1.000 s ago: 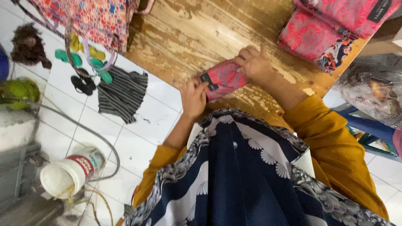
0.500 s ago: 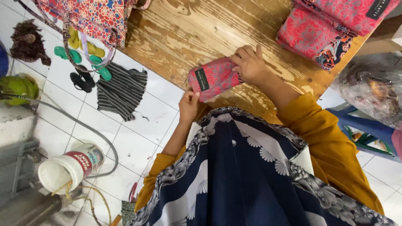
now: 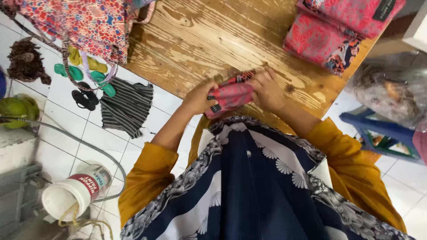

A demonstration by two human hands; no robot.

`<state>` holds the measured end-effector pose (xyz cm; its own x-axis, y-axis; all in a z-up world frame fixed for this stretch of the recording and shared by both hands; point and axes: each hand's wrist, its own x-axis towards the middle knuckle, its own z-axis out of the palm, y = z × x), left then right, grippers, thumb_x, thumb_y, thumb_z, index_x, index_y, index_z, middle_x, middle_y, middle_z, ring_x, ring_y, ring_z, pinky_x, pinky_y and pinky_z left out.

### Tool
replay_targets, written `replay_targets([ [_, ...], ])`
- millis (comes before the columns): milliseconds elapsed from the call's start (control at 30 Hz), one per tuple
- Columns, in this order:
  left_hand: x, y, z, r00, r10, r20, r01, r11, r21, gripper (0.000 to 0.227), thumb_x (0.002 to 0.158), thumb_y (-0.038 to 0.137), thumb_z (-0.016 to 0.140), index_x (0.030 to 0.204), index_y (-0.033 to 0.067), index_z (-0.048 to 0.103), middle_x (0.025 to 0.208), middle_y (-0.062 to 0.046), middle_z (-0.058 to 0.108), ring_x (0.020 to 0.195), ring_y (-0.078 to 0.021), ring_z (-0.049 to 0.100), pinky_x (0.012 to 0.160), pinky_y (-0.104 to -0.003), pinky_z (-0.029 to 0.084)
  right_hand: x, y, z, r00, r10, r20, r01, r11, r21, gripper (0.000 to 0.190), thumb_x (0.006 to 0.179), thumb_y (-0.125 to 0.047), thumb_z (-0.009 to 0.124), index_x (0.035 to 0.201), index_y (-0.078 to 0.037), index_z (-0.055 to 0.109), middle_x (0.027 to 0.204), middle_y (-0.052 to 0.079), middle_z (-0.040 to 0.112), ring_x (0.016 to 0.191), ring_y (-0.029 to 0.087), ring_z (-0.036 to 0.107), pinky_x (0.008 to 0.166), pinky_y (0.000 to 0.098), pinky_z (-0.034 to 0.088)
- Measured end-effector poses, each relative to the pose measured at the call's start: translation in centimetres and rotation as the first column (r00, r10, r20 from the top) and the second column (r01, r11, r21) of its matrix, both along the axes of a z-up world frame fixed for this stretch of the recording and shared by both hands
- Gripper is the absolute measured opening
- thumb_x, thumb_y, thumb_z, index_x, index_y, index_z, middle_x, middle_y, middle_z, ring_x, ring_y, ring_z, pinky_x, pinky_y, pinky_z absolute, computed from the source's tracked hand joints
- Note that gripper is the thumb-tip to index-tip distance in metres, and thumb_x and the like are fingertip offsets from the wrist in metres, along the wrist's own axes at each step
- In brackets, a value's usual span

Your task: The person folds several patterned fabric items on a wooden table, then places them into clear plastic bags. The person handles the items one at a time, smoothing and folding them before packaging.

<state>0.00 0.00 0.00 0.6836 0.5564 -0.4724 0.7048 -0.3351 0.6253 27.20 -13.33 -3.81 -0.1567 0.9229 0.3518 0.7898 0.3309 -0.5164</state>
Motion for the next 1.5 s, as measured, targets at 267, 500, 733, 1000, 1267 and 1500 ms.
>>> replay_targets([
  [267, 0.5, -4.2, 0.9, 0.965, -0.262, -0.005, 0.253, 0.927, 0.276, 0.049, 0.077, 0.044, 0.084, 0.112, 0.0102, 0.072, 0.116, -0.007, 0.065, 0.115, -0.0331, 0.055, 0.100, -0.057, 0.036, 0.2, -3.7, 2.6, 0.994, 0.073, -0.078, -0.095, 0.938, -0.335, 0.031, 0.064, -0.019, 0.082, 0.088, -0.010, 0.065, 0.124, 0.023, 0.057, 0.125, 0.047, 0.049, 0.101, 0.0616, 0.036],
  [500, -0.9, -4.4, 1.3, 0.908, -0.323, 0.267, 0.249, 0.928, 0.276, 0.029, 0.090, 0.017, 0.078, 0.117, 0.0080, 0.075, 0.111, -0.009, 0.062, 0.105, -0.0299, 0.057, 0.094, -0.040, 0.049, 2.7, -3.7, 2.1, 0.919, -0.005, -0.393, -0.275, 0.707, -0.651, 0.028, 0.085, -0.023, 0.079, 0.100, -0.006, 0.064, 0.109, 0.013, 0.061, 0.110, 0.030, 0.059, 0.096, 0.0417, 0.047],
  [733, 0.1, 1.1, 0.9, 0.885, 0.140, 0.444, -0.033, 0.970, -0.241, 0.039, 0.086, 0.009, 0.083, 0.123, 0.0060, 0.074, 0.102, -0.006, 0.063, 0.093, -0.0141, 0.061, 0.085, -0.031, 0.053, 2.8, -2.5, 1.7, 0.696, -0.334, -0.635, -0.176, 0.779, -0.602, 0.020, 0.091, -0.005, 0.075, 0.110, -0.005, 0.070, 0.110, 0.006, 0.063, 0.104, 0.017, 0.062, 0.089, 0.0305, 0.053],
  [1000, 0.3, 0.8, -0.5, 0.917, 0.207, 0.341, -0.117, 0.957, -0.266, 0.018, 0.088, 0.008, 0.079, 0.103, 0.0030, 0.071, 0.094, -0.005, 0.075, 0.086, -0.0105, 0.066, 0.080, -0.029, 0.055, 2.8, -3.9, 1.8, 0.490, -0.593, -0.639, -0.098, 0.691, -0.717, 0.031, 0.088, 0.007, 0.072, 0.118, -0.001, 0.068, 0.101, 0.011, 0.069, 0.087, 0.023, 0.065, 0.076, 0.0366, 0.051],
  [1267, 3.0, -0.4, -6.2, 0.726, 0.445, 0.525, -0.473, 0.876, -0.088, 0.010, 0.103, 0.009, 0.062, 0.107, 0.0035, 0.069, 0.098, -0.010, 0.073, 0.090, -0.0188, 0.068, 0.085, -0.032, 0.054, 2.6, -3.1, -3.2, 0.404, -0.594, -0.696, -0.046, 0.746, -0.664, 0.023, 0.088, 0.006, 0.075, 0.109, -0.002, 0.069, 0.097, 0.010, 0.070, 0.085, 0.015, 0.067, 0.074, 0.0310, 0.057],
  [1500, 4.0, 0.2, -10.7, 0.806, 0.101, 0.583, -0.377, 0.847, 0.375, 0.013, 0.105, 0.010, 0.058, 0.110, 0.0016, 0.068, 0.105, -0.021, 0.071, 0.098, -0.0378, 0.069, 0.085, -0.040, 0.054, 0.9, -3.9, -8.8, 0.067, -0.699, -0.712, -0.120, 0.703, -0.701, 0.026, 0.084, -0.001, 0.076, 0.108, -0.008, 0.071, 0.097, 0.004, 0.074, 0.087, 0.012, 0.069, 0.078, 0.0270, 0.058],
])
